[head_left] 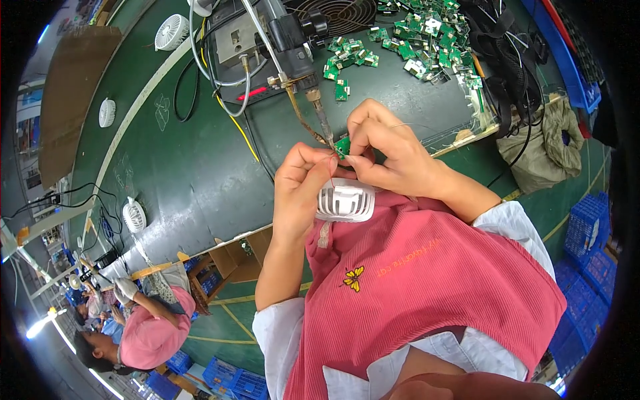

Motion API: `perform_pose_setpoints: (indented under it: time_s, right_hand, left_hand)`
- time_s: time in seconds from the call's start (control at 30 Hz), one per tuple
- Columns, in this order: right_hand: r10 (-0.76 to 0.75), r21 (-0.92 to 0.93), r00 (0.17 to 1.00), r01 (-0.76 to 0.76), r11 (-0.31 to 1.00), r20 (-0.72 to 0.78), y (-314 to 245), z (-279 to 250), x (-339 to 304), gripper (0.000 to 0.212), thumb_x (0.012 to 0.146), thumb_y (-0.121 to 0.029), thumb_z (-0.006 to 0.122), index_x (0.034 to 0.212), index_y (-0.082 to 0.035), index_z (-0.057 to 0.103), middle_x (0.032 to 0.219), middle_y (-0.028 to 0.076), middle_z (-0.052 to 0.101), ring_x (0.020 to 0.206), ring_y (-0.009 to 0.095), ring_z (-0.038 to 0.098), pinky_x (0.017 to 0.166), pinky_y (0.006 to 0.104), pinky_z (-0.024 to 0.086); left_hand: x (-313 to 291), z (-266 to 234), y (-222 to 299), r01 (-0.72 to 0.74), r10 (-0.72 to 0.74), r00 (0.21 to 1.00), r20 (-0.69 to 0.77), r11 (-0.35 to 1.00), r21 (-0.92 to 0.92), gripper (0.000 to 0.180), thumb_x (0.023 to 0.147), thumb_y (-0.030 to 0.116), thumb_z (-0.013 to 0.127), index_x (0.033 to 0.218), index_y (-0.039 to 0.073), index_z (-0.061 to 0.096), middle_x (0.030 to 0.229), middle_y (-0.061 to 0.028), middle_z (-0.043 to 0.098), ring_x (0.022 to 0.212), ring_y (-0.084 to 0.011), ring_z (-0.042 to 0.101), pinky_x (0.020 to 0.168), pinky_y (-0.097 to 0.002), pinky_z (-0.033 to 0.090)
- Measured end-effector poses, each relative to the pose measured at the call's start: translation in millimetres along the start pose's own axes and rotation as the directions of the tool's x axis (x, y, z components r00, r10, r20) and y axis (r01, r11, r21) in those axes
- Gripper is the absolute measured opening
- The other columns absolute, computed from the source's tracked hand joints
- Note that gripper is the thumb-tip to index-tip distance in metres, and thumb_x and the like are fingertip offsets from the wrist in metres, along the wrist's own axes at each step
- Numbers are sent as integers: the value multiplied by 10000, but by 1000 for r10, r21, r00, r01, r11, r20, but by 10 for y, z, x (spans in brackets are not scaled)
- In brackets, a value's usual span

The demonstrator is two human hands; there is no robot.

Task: The person assembles small electronic portable fans by hand, attaching PCB components and wiring to the plastic housing.

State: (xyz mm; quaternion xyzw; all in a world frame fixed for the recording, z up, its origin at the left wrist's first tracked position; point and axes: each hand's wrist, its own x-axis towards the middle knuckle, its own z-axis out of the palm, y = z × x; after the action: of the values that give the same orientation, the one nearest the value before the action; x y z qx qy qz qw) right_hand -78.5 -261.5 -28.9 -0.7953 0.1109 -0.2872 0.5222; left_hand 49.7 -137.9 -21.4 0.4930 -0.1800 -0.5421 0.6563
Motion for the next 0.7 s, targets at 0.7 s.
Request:
perform_pose_setpoints:
  time_s: [0.7]
  right_hand:
    - [-62,35,998,63,997,-27,51,35,42,143,692,20,607,760,-13,486,876,94,452,577,157,509,502,271,422]
  left_hand:
    - [37,-25,13,14,-14,1000,1,1000,-13,47,884,-4,501,846,22,489,842,-87,619,755,-151,642,639,-247,520]
